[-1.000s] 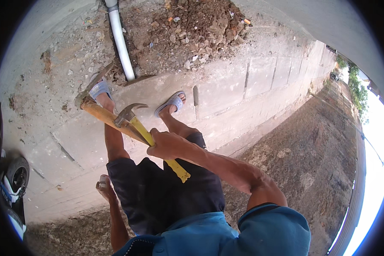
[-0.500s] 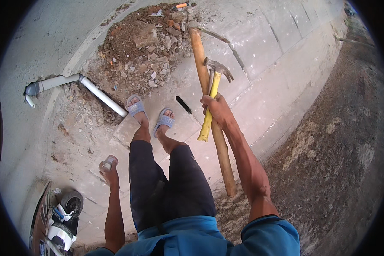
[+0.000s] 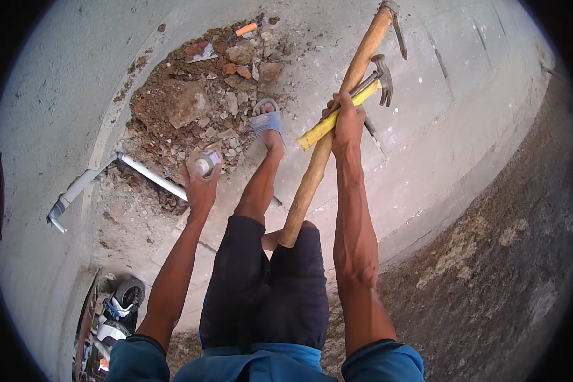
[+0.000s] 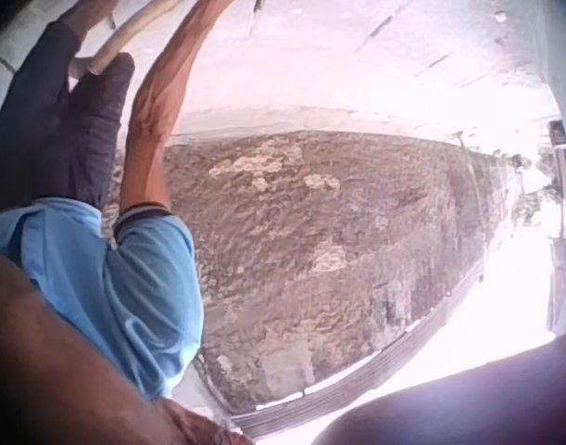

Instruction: The person attaches a plastic joint to a PVC pipe, applies sealant from a small container by hand, wraps a wire around the pipe, and taps the assembly with a hammer.

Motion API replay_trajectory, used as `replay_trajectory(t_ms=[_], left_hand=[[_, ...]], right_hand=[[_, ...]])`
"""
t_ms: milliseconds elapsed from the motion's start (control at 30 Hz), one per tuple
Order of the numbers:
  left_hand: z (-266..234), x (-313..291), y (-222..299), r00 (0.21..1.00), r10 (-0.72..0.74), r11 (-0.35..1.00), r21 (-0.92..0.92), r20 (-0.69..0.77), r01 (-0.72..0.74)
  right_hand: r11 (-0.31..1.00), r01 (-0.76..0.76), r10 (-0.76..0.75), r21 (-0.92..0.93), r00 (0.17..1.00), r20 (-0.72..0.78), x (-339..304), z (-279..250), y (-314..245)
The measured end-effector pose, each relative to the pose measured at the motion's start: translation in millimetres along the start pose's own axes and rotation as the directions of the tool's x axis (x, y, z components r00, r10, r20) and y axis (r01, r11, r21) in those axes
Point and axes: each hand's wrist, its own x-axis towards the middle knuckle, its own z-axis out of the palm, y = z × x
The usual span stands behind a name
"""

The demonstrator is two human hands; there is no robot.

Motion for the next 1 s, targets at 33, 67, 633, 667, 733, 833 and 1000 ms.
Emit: replay_trajectory(t_ms=[33, 67, 633, 667, 733, 833, 1000], left_hand=[[8, 21, 26, 0.999, 0.036, 0.999, 0.015, 0.013, -0.036], [19, 48, 55, 0.997, 0.075, 0.997, 0.022, 0.014, -0.075], [223, 429, 321, 0.959, 0.248, 0.917, 0.285, 0.138, -0.278], [223, 458, 302, 0.973, 0.222, 0.901, 0.366, 0.070, -0.232], [257, 472, 305, 0.981, 0.176, 0.980, 0.081, 0.081, -0.183], [276, 500, 267, 0.977, 0.178, 0.904, 0.373, 0.119, -0.210], [301, 427, 309, 0.966, 0.186, 0.982, 0.016, -0.182, -0.186]], right_hand=[[1.000, 0.028, -0.028, 0.010, 1.000, -0.006, 17, 5, 0], [0.998, 0.067, -0.067, 0.022, 0.998, -0.001, 36, 12, -2], [0.997, 0.079, -0.080, -0.015, 0.990, -0.119, 377, 109, 3], [0.998, 0.062, -0.063, -0.012, 0.995, -0.074, 383, 140, 20], [0.997, 0.061, -0.067, -0.051, 0.991, -0.113, 411, 127, 49], [1.000, 0.017, -0.014, 0.026, 0.996, -0.091, 411, 160, 84], [0.895, 0.170, -0.067, -0.413, 0.965, 0.254, 547, 49, 91]])
